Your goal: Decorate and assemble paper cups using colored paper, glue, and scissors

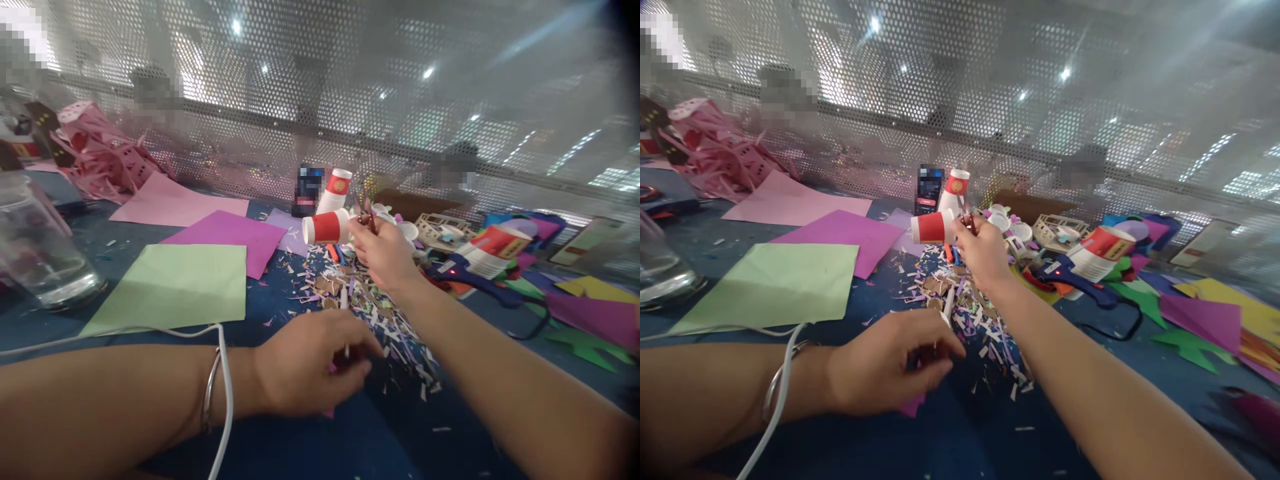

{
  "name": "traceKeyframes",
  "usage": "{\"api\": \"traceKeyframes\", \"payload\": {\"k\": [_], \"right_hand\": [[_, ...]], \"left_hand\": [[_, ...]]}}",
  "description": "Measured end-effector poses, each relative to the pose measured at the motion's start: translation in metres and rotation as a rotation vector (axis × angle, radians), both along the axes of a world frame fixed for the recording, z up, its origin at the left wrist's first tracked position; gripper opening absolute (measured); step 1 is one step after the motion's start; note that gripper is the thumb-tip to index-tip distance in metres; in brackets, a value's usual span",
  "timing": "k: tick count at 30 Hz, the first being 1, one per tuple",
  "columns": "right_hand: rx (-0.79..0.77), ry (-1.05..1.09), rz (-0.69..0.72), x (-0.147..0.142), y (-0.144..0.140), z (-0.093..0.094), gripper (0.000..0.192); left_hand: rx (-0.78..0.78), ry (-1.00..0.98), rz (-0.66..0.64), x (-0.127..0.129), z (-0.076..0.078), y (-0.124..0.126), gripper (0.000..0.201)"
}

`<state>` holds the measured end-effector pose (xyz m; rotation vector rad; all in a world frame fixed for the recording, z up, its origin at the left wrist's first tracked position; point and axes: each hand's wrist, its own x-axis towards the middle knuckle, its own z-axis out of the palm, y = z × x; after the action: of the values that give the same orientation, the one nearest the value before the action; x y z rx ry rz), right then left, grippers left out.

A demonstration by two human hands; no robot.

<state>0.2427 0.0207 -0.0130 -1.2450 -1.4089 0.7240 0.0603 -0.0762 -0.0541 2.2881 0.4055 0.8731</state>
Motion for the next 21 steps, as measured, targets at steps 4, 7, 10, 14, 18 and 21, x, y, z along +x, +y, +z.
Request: {"api": "traceKeyframes", "payload": {"k": [4,7,10,14,18,21], "right_hand": [[-0.014,0.061,0.04,0.009,-0.038,0.007,0.033],[-0.08,0.167,0.082,0.016,-0.063,0.008,0.029],[-0.141,0.209,0.098,0.021,-0.081,0.005,0.027],[-0.194,0.21,0.135,0.024,-0.092,0.001,0.028],[-0.217,0.197,0.149,0.027,-0.092,-0.003,0.03],[-0.231,0.176,0.153,0.03,-0.09,-0.009,0.029]], "left_hand": [[-0.492,-0.269,0.211,0.004,-0.003,0.01,0.03],[-0.75,-0.482,0.326,0.006,-0.002,0.017,0.047],[-0.926,-0.542,0.33,0.005,0.0,0.02,0.061],[-1.033,-0.522,0.241,0.006,-0.001,0.024,0.051],[-0.988,-0.558,0.242,0.006,-0.001,0.026,0.04],[-0.939,-0.541,0.297,0.005,0.001,0.024,0.042]]}}
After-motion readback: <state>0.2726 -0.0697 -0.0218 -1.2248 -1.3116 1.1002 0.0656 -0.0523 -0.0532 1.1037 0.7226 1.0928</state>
